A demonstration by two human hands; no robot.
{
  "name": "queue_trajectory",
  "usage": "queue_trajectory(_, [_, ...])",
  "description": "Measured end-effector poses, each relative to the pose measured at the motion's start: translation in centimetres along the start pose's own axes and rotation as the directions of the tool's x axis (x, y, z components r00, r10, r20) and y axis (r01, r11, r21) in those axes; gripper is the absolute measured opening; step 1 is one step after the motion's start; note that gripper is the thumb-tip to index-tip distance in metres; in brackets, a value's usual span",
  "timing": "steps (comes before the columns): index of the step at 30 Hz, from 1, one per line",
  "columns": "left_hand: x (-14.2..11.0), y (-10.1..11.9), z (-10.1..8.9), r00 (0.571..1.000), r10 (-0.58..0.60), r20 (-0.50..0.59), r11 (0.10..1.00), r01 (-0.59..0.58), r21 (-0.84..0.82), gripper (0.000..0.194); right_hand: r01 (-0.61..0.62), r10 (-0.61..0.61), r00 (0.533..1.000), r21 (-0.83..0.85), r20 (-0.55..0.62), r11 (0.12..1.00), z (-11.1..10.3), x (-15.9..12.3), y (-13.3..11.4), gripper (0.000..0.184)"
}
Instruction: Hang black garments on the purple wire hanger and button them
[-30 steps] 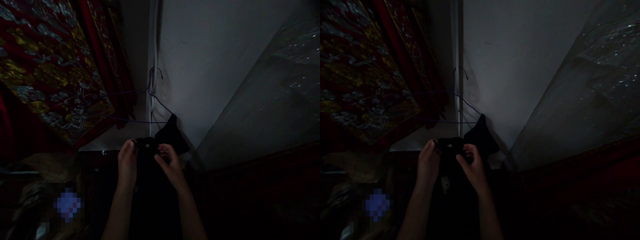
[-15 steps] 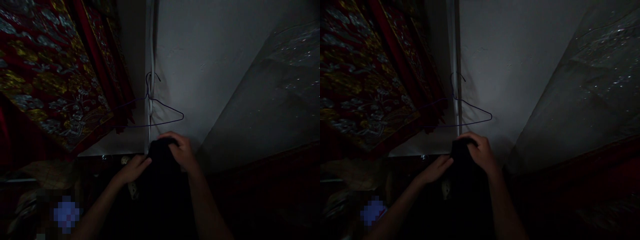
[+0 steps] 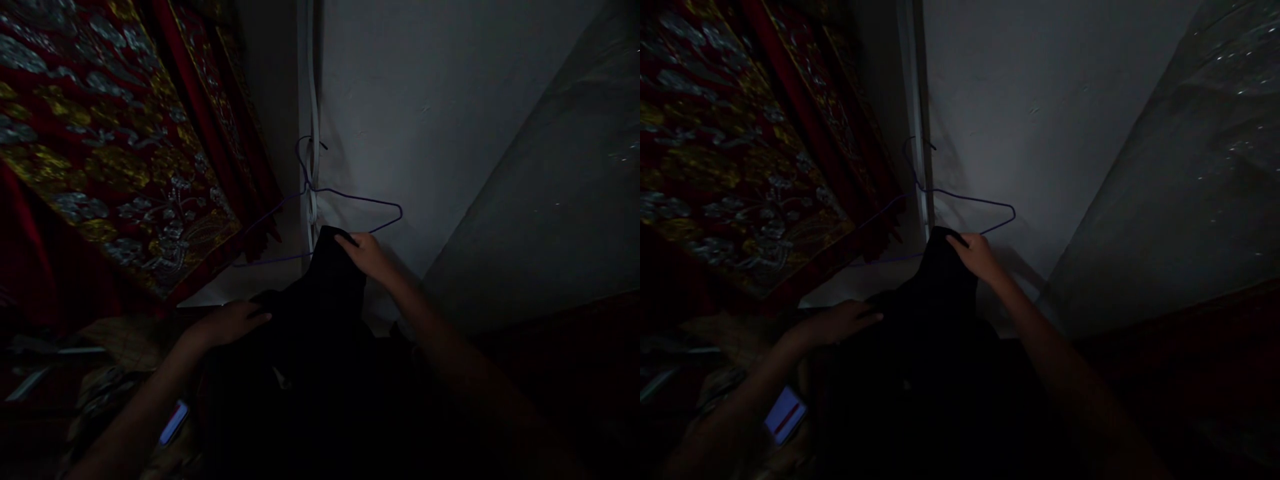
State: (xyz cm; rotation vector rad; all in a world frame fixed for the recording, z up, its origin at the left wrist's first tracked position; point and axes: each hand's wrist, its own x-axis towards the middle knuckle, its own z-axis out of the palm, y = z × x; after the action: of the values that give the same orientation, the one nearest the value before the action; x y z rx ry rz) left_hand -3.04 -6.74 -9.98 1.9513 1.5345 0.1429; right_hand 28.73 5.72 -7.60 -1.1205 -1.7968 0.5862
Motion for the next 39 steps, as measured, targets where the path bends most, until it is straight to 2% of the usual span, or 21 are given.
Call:
queue_trajectory(3, [0.8, -1.5, -0.1, 0.999, -0.023, -0.034, 0.997, 0.026, 0.072, 0.052, 0.001, 0.000, 1.000, -0.051, 0.020, 0.999, -2.0, -1.0, -1.3, 0.054])
queue_trajectory(5, [1.2, -1.8, -0.3, 0.990, 0.034, -0.135, 0.990, -0.015, 0.139, 0.052, 0.002, 0.002, 0.999, -0.080, 0.047, 0.997, -2.9, -1.5, -2.1, 0.054])
queue_trajectory(7, [1.3, -1.7, -0.8, 0.953, 0.120, -0.278, 0.976, -0.063, 0.208, 0.052, 0.015, -0.008, 0.998, -0.112, 0.060, 0.994, -3.6, -1.8, -2.7, 0.054])
queue_trajectory(9, [1.0, -1.3, -1.6, 0.883, 0.205, -0.422, 0.966, -0.113, 0.234, 0.048, 0.043, -0.033, 0.997, -0.155, 0.065, 0.987, -4.2, -1.9, -3.1, 0.053])
queue_trajectory(12, [0.4, -1.0, -2.9, 0.752, 0.294, -0.590, 0.955, -0.203, 0.218, 0.039, 0.059, -0.044, 0.996, -0.193, 0.083, 0.979, -4.9, -1.9, -3.4, 0.053])
queue_trajectory(14, [0.0, -0.7, -3.7, 0.667, 0.309, -0.678, 0.949, -0.256, 0.181, 0.034, 0.047, -0.030, 0.995, -0.174, 0.097, 0.984, -4.9, -1.9, -3.3, 0.053])
queue_trajectory(16, [-0.2, 0.1, -4.3, 0.597, 0.277, -0.753, 0.950, -0.288, 0.120, 0.031, 0.025, -0.012, 0.994, -0.114, 0.110, 0.993, -4.5, -2.0, -3.2, 0.053])
queue_trajectory(18, [0.0, 1.7, -4.9, 0.540, 0.265, -0.799, 0.942, -0.320, 0.096, 0.028, 0.002, 0.004, 0.993, -0.048, 0.119, 0.999, -3.6, -2.3, -3.2, 0.053])
queue_trajectory(20, [0.5, 4.1, -5.8, 0.499, 0.307, -0.811, 0.930, -0.340, 0.142, 0.023, -0.001, 0.002, 0.992, -0.007, 0.126, 1.000, -2.4, -2.9, -3.4, 0.052])
queue_trajectory(22, [1.3, 6.5, -6.8, 0.459, 0.359, -0.813, 0.916, -0.339, 0.213, 0.021, 0.034, -0.035, 0.990, 0.014, 0.135, 0.999, -1.4, -3.8, -3.7, 0.047])
queue_trajectory(24, [2.3, 8.2, -7.9, 0.423, 0.371, -0.827, 0.915, -0.319, 0.248, 0.027, 0.107, -0.108, 0.982, 0.010, 0.152, 0.994, -1.2, -4.8, -4.0, 0.037])
queue_trajectory(26, [3.2, 8.8, -8.8, 0.428, 0.375, -0.822, 0.918, -0.297, 0.263, 0.031, 0.192, -0.185, 0.975, -0.041, 0.121, 0.981, -2.1, -5.6, -4.1, 0.030])
queue_trajectory(28, [3.7, 8.5, -9.3, 0.474, 0.381, -0.794, 0.920, -0.275, 0.277, 0.031, 0.220, -0.224, 0.975, -0.136, -0.008, 0.966, -4.1, -5.7, -3.7, 0.037])
queue_trajectory(29, [3.8, 8.3, -9.5, 0.494, 0.385, -0.779, 0.921, -0.264, 0.287, 0.030, 0.204, -0.227, 0.968, -0.185, -0.109, 0.961, -5.4, -5.5, -3.3, 0.043])
queue_trajectory(31, [3.8, 7.8, -9.8, 0.512, 0.400, -0.760, 0.916, -0.252, 0.312, 0.030, 0.141, -0.219, 0.924, -0.254, -0.312, 0.957, -8.2, -4.4, -2.1, 0.054])
queue_trajectory(33, [3.6, 7.8, -10.1, 0.516, 0.436, -0.737, 0.900, -0.261, 0.350, 0.029, 0.111, -0.219, 0.887, -0.273, -0.407, 0.956, -10.8, -2.8, -0.9, 0.054])
queue_trajectory(34, [3.5, 7.8, -10.3, 0.516, 0.458, -0.724, 0.889, -0.271, 0.369, 0.028, 0.112, -0.212, 0.895, -0.263, -0.392, 0.958, -11.9, -2.1, -0.4, 0.048])
queue_trajectory(36, [3.5, 7.8, -10.6, 0.492, 0.482, -0.725, 0.876, -0.286, 0.389, 0.027, 0.103, -0.149, 0.952, -0.181, -0.266, 0.978, -13.6, -0.8, 0.2, 0.039])
queue_trajectory(37, [3.6, 7.6, -10.7, 0.473, 0.479, -0.740, 0.877, -0.288, 0.384, 0.026, 0.079, -0.097, 0.980, -0.106, -0.175, 0.991, -14.3, -0.4, 0.3, 0.039])
queue_trajectory(39, [3.9, 6.9, -10.9, 0.446, 0.433, -0.784, 0.898, -0.292, 0.330, 0.026, -0.006, 0.007, 1.000, 0.074, -0.016, 0.997, -14.8, 0.2, -0.2, 0.047])
